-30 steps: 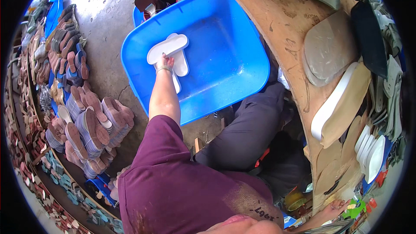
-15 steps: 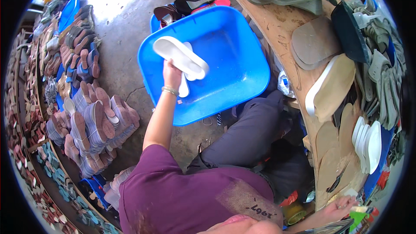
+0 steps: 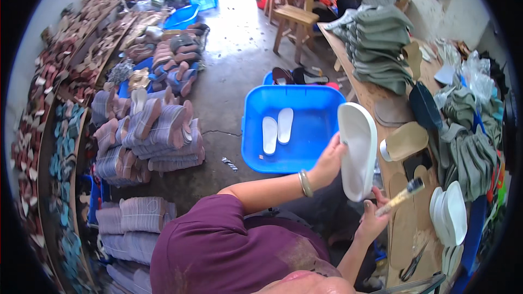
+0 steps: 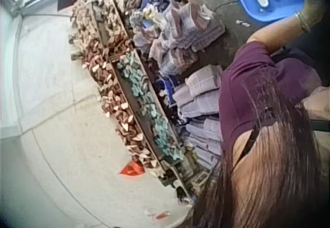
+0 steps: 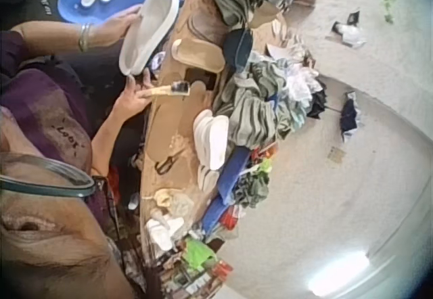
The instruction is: Applying glue to the edges and surface of shoe insoles and outsoles using a wooden stick and a brush.
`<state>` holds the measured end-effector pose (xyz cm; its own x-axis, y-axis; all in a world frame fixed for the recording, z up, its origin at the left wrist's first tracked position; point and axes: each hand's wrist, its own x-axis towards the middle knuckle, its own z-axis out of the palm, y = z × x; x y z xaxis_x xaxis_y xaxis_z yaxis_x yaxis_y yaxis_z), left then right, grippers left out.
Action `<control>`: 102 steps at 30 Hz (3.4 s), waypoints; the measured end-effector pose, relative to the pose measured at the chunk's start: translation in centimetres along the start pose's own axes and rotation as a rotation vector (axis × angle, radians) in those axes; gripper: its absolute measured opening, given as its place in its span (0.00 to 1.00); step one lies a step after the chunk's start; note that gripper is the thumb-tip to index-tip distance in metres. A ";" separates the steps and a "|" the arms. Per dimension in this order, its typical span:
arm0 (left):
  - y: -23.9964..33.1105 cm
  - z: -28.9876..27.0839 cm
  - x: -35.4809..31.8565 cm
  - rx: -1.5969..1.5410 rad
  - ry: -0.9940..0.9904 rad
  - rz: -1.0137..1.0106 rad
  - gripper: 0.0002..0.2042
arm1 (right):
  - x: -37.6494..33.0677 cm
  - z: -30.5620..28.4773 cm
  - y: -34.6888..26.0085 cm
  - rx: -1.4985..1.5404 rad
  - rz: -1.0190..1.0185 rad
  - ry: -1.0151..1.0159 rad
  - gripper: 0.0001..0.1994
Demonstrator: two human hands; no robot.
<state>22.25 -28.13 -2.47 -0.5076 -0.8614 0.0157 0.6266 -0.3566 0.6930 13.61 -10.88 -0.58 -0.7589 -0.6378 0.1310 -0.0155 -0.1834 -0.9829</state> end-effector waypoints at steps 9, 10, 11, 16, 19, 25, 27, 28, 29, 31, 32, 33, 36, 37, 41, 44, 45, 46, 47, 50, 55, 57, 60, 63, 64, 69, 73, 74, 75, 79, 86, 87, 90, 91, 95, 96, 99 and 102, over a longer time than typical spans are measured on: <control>-2.1 7.7 -4.4 0.100 -0.256 -0.004 0.22 | -4.2 -5.5 -0.9 0.057 0.035 0.196 0.14; -2.0 8.1 -4.5 0.277 -0.326 -0.045 0.22 | -4.1 -5.9 -1.3 0.094 0.008 0.203 0.13; -1.9 8.4 -4.6 0.453 -0.392 -0.086 0.23 | -4.2 -6.3 -1.4 0.099 0.004 0.202 0.13; -1.2 9.0 -5.3 0.381 -0.412 -0.233 0.19 | -4.9 -8.8 -0.6 0.033 -0.041 0.222 0.12; -1.1 9.3 -5.3 0.436 -0.453 -0.307 0.18 | -5.1 -9.2 -0.3 0.107 -0.099 0.238 0.12; -1.3 9.7 -5.3 0.463 -0.545 -0.286 0.17 | -5.3 -10.5 -1.3 0.062 -0.072 0.307 0.13; -1.3 9.8 -5.1 0.623 -0.602 -0.374 0.18 | -5.5 -11.3 -0.9 -0.011 -0.250 0.259 0.14; -1.6 9.7 -5.0 0.613 -0.592 -0.379 0.18 | -5.6 -11.5 -1.0 -0.012 -0.251 0.256 0.14; -1.7 9.5 -5.1 0.611 -0.590 -0.377 0.18 | -5.8 -11.8 -1.2 -0.053 -0.224 0.257 0.13; -1.6 9.4 -5.2 0.407 -0.652 -0.492 0.18 | -6.1 -12.3 -1.7 -0.137 -0.171 0.265 0.13; -1.1 9.9 -5.5 0.403 -0.589 -0.535 0.15 | -6.3 -12.3 -1.9 -0.166 -0.170 0.311 0.13; -1.3 9.9 -5.4 0.404 -0.591 -0.537 0.15 | -6.3 -12.0 -1.8 -0.166 -0.169 0.315 0.13; -1.7 10.0 -5.4 0.611 -0.606 -0.378 0.13 | -6.6 -11.5 -1.6 -0.033 -0.261 0.342 0.14; -1.8 10.1 -5.4 0.639 -0.621 -0.347 0.14 | -6.7 -11.6 -1.6 -0.032 -0.238 0.336 0.14; -1.6 9.9 -5.3 0.679 -0.685 -0.351 0.13 | -6.7 -12.9 -0.8 -0.018 -0.185 0.305 0.15; -1.0 10.0 -5.3 0.648 -0.781 -0.374 0.12 | -6.4 -13.6 -0.1 0.052 -0.225 0.350 0.15; -1.2 9.7 -5.2 0.648 -0.783 -0.378 0.12 | -6.4 -14.0 -0.2 0.051 -0.222 0.354 0.15; -1.4 9.3 -5.1 0.627 -0.827 -0.379 0.12 | -6.4 -14.3 -0.7 0.066 -0.178 0.381 0.15; -1.7 9.0 -5.1 0.604 -0.874 -0.382 0.14 | -6.4 -14.7 -1.0 0.079 -0.135 0.412 0.15; -2.5 8.6 -6.5 1.065 -1.185 -0.148 0.20 | -6.6 -15.5 -2.3 0.153 -0.171 0.468 0.12; -1.6 9.9 -6.2 0.970 -1.088 -0.315 0.26 | -4.0 -15.8 -2.6 0.524 0.050 0.367 0.08; -3.4 9.1 -4.3 0.321 -1.111 -0.429 0.37 | -2.4 -14.0 -3.4 0.606 0.063 0.243 0.10; -3.4 10.0 -2.5 0.254 -1.152 -0.611 0.40 | -2.4 -11.8 -6.1 0.673 0.119 0.095 0.13; -3.9 13.0 -4.2 0.084 -1.171 -0.290 0.54 | -3.0 -12.2 -7.1 0.701 0.189 -0.073 0.10; -4.1 12.8 -4.2 0.077 -1.188 -0.317 0.54 | -3.0 -12.1 -7.4 0.705 0.182 -0.041 0.10; -5.1 10.9 -5.2 0.229 -1.072 -0.291 0.51 | -4.3 -13.4 -8.3 0.078 0.016 0.288 0.16; -6.6 8.4 -5.7 0.199 -1.003 -0.315 0.49 | -7.8 -16.5 -8.5 -0.186 0.008 0.344 0.14; -6.8 8.1 -5.9 0.176 -0.981 -0.336 0.42 | -8.0 -16.6 -8.6 -0.187 0.018 0.344 0.14; -7.0 7.8 -6.1 0.154 -0.959 -0.356 0.35 | -8.2 -16.6 -8.8 -0.210 0.005 0.389 0.12; -6.8 8.0 -6.6 0.165 -0.993 -0.405 0.31 | -7.0 -15.4 -9.1 -0.197 0.000 0.369 0.12; -5.5 9.3 -6.7 0.387 -1.094 -0.482 0.43 | -4.6 -12.2 -7.7 -0.184 0.089 0.207 0.15; -5.5 9.3 -6.6 0.419 -1.137 -0.461 0.43 | -4.5 -12.1 -7.8 -0.182 0.090 0.205 0.15; -5.8 8.8 -7.2 0.269 -1.036 -0.443 0.34 | -4.6 -11.9 -7.9 -0.244 0.122 0.221 0.14; -5.8 8.7 -7.2 0.269 -1.036 -0.447 0.34 | -4.7 -12.0 -7.6 -0.229 0.104 0.205 0.12; -6.0 9.4 -6.5 0.387 -1.147 -0.457 0.45 | -4.7 -12.9 -7.0 0.040 0.021 0.208 0.08; -6.2 9.7 -6.5 0.330 -1.181 -0.408 0.45 | -4.8 -14.2 -7.3 -0.180 -0.045 0.242 0.09; -7.5 7.7 -5.8 0.375 -1.181 -0.265 0.45 | -5.1 -13.3 -9.3 -0.105 -0.038 0.328 0.09; -7.5 6.6 -6.3 -0.056 -0.941 -0.844 0.44 | -6.7 -10.4 -9.2 -0.117 0.018 0.173 0.12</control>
<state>16.83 -17.61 -2.97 -0.9693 0.2222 0.1058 -0.0839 -0.7026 0.7066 12.06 2.83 6.26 -0.8602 -0.5002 0.0990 -0.0688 -0.0786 -0.9945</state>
